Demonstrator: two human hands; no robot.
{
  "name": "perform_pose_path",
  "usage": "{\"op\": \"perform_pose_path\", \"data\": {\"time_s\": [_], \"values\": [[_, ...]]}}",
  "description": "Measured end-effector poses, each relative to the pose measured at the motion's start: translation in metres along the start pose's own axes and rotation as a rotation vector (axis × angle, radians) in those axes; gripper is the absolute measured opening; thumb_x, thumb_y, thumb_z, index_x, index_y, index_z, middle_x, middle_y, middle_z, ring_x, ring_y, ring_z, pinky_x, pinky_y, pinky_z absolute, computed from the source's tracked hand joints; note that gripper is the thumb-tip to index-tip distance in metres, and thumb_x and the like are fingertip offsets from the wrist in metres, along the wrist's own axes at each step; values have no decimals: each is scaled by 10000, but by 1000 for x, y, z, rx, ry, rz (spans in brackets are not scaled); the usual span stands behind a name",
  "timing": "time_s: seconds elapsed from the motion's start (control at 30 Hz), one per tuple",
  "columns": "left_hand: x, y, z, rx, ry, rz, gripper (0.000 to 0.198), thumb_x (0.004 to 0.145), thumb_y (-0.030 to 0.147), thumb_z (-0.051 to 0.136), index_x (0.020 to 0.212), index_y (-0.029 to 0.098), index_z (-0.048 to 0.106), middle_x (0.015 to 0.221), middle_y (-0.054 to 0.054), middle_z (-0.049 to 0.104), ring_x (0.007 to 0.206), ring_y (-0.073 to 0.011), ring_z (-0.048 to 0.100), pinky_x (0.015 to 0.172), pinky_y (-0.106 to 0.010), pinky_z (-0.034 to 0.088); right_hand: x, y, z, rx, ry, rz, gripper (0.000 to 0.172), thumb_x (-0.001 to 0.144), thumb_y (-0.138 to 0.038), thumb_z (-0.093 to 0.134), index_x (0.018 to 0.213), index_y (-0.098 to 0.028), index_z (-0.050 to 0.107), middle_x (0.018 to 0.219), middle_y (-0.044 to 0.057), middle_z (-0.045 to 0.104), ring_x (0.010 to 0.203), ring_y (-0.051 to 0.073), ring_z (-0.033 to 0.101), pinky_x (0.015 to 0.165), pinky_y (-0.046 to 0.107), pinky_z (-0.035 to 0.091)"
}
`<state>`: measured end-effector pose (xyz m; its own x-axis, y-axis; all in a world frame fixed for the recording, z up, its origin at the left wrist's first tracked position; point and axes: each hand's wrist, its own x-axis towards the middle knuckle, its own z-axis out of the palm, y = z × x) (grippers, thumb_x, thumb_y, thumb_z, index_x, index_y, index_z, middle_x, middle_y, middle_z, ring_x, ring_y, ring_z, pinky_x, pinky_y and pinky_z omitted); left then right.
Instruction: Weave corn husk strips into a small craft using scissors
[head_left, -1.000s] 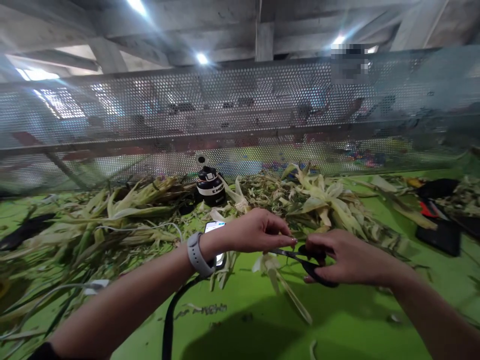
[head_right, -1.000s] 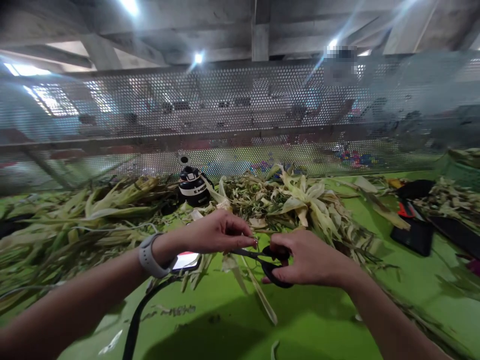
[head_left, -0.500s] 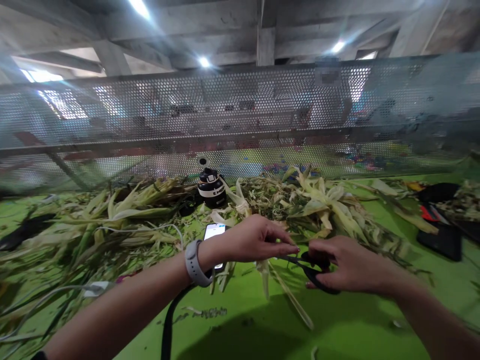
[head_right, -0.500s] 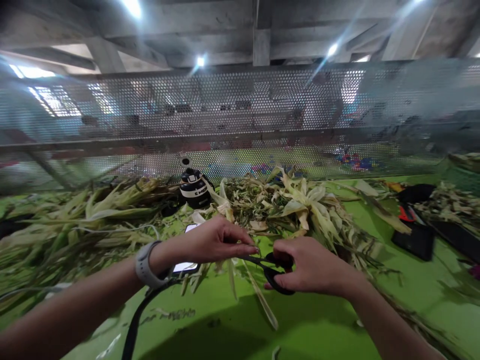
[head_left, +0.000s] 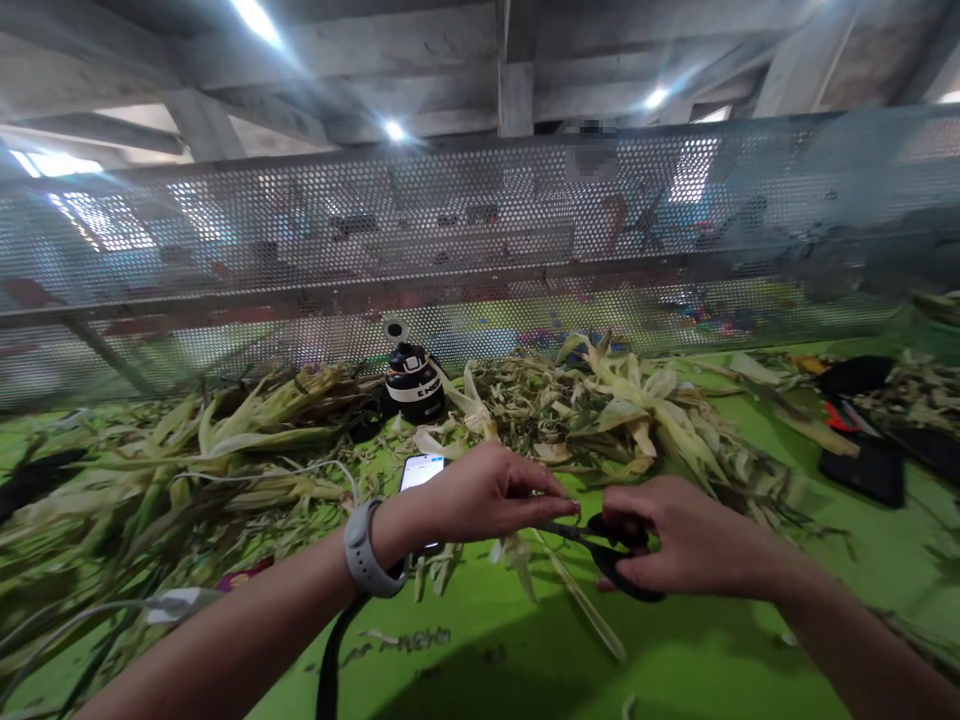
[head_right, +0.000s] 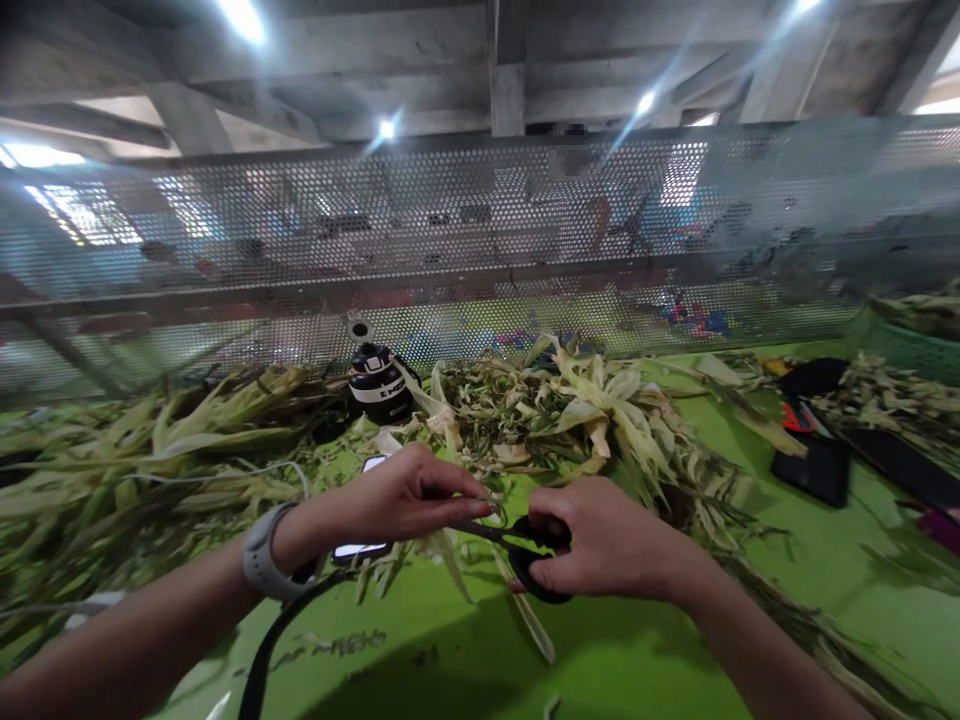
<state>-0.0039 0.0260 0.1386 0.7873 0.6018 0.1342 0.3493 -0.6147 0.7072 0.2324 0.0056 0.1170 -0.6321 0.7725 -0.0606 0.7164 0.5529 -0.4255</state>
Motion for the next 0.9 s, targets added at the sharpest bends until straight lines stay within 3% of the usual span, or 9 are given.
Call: {"op": "perform_pose_path", "data": {"time_s": [0.53, 0.9], "values": [[-1, -1, 2, -36, 13, -40, 340, 891, 374, 517, 961, 116, 727, 552, 33, 462, 496, -65, 290, 436, -197, 248, -8, 4, 4, -18, 53, -5, 290, 739, -417, 664, 674, -174, 518, 567, -58, 479, 516, 74, 381, 494, 227, 220], [-1, 0, 2, -21, 46, -19, 333, 890, 370, 519, 942, 113, 724, 560, 38, 447, 504, -68, 303, 451, -210, 258, -7, -2, 4, 35, -21, -40, 369, 722, -490, 662, 679, -179, 467, 607, -35, 534, 535, 84, 435, 506, 222, 279]]}}
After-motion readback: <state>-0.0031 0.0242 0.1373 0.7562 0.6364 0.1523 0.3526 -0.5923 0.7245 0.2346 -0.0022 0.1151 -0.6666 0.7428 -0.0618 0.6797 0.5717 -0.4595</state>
